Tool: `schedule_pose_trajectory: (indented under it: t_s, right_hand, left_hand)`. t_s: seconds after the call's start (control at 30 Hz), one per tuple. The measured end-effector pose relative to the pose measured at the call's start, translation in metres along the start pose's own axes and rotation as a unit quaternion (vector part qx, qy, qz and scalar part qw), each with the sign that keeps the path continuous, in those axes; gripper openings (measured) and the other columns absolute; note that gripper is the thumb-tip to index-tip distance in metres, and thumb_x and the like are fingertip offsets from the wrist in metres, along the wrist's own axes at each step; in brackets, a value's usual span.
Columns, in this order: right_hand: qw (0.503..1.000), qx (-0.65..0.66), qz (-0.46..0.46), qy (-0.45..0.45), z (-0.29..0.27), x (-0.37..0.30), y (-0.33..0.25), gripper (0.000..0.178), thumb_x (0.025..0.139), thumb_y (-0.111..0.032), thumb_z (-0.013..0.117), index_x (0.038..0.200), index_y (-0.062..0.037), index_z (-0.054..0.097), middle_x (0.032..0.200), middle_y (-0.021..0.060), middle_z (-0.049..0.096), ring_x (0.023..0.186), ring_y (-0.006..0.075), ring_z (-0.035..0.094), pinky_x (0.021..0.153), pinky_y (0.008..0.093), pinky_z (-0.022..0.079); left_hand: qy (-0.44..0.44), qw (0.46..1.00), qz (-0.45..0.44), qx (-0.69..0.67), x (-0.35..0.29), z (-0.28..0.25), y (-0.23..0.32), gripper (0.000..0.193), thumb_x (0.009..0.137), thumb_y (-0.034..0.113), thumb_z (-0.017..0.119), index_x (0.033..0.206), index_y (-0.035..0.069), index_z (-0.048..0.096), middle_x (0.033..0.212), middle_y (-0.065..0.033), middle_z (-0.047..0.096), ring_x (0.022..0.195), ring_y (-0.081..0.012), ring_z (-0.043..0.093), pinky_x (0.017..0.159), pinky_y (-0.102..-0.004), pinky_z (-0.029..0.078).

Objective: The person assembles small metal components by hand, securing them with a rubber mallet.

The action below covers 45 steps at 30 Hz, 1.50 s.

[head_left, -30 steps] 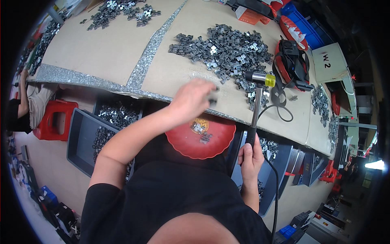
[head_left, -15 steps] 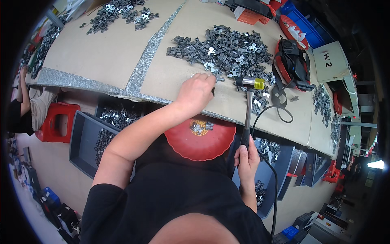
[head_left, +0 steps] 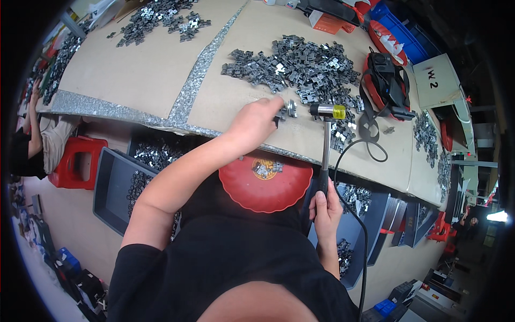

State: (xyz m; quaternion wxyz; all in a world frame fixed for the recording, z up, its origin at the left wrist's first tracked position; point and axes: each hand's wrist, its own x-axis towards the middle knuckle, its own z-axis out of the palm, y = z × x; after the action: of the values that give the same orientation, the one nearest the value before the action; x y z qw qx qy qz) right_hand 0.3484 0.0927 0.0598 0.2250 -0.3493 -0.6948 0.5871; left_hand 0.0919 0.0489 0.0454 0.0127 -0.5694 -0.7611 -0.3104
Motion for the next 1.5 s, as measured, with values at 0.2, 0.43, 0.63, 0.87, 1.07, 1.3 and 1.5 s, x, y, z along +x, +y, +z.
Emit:
schedule_pose_trajectory:
  t_s: [0.2, 0.43, 0.63, 0.87, 1.07, 1.3, 1.5]
  right_hand:
    - [1.000, -0.005, 0.010, -0.011, 0.003, -0.001, 0.000, 0.040, 0.090, -0.010, 0.043, 0.128, -0.0017, 0.039, 0.063, 0.0003, 0.048, 0.047, 0.0032, 0.042, 0.042, 0.0167, 0.035]
    - [0.999, -0.018, 0.030, -0.041, 0.011, -0.004, -0.002, 0.040, 0.089, -0.012, 0.045, 0.128, -0.0040, 0.040, 0.062, -0.0001, 0.048, 0.048, 0.0029, 0.042, 0.043, 0.0169, 0.036]
    - [0.992, -0.094, 0.022, -0.083, 0.018, 0.001, -0.007, 0.040, 0.089, -0.013, 0.047, 0.128, -0.0053, 0.042, 0.062, 0.0006, 0.050, 0.052, 0.0033, 0.045, 0.045, 0.0185, 0.038]
    - [0.991, -0.124, 0.030, -0.036, 0.016, 0.005, -0.006, 0.040, 0.089, -0.012, 0.046, 0.129, -0.0070, 0.041, 0.057, -0.0023, 0.047, 0.045, 0.0023, 0.041, 0.042, 0.0171, 0.034]
    - [0.976, -0.209, -0.020, -0.063, 0.020, 0.003, -0.014, 0.039, 0.088, -0.013, 0.049, 0.125, -0.0036, 0.042, 0.083, 0.0147, 0.061, 0.068, 0.0191, 0.060, 0.061, 0.0282, 0.046]
    - [0.958, -0.270, 0.022, -0.093, 0.025, 0.003, -0.023, 0.039, 0.088, -0.013, 0.048, 0.125, -0.0017, 0.040, 0.101, 0.0220, 0.058, 0.090, 0.0344, 0.060, 0.073, 0.0332, 0.047]
    - [0.959, -0.225, -0.169, -0.021, 0.018, -0.002, -0.028, 0.038, 0.088, -0.010, 0.047, 0.125, -0.0021, 0.041, 0.100, 0.0240, 0.057, 0.088, 0.0349, 0.060, 0.072, 0.0338, 0.047]
  left_hand:
    - [-0.036, 0.732, -0.393, -0.555, -0.011, -0.024, -0.011, 0.032, 0.072, -0.006, 0.047, 0.104, -0.002, 0.045, 0.079, -0.0116, 0.059, 0.057, -0.0124, 0.056, 0.047, -0.0228, 0.046]
    - [-0.082, 0.957, -0.227, -0.163, -0.019, -0.043, -0.011, 0.045, 0.067, -0.004, 0.053, 0.110, -0.003, 0.042, 0.080, -0.0147, 0.058, 0.065, -0.0227, 0.058, 0.060, -0.0311, 0.048]
    - [-0.003, 0.989, -0.113, -0.100, -0.024, -0.022, -0.014, 0.055, 0.060, -0.004, 0.061, 0.111, 0.001, 0.043, 0.095, -0.0148, 0.057, 0.086, -0.0282, 0.053, 0.076, -0.0363, 0.045]
    - [-0.003, 0.987, -0.123, -0.107, -0.028, -0.026, -0.012, 0.059, 0.059, -0.006, 0.061, 0.114, 0.000, 0.040, 0.097, -0.0149, 0.057, 0.088, -0.0300, 0.052, 0.079, -0.0370, 0.044]
    - [-0.019, 0.988, -0.098, -0.121, -0.020, -0.026, -0.002, 0.059, 0.060, -0.006, 0.061, 0.115, 0.000, 0.041, 0.098, -0.0145, 0.057, 0.094, -0.0299, 0.050, 0.082, -0.0364, 0.043]
    - [-0.001, 0.975, -0.121, -0.184, -0.024, -0.015, -0.012, 0.062, 0.059, -0.006, 0.061, 0.117, 0.002, 0.039, 0.097, -0.0128, 0.058, 0.089, -0.0265, 0.052, 0.079, -0.0351, 0.044]
    - [0.002, 0.974, -0.130, -0.185, -0.023, -0.017, -0.012, 0.062, 0.059, -0.005, 0.061, 0.117, 0.002, 0.039, 0.097, -0.0122, 0.058, 0.084, -0.0257, 0.051, 0.077, -0.0349, 0.044]
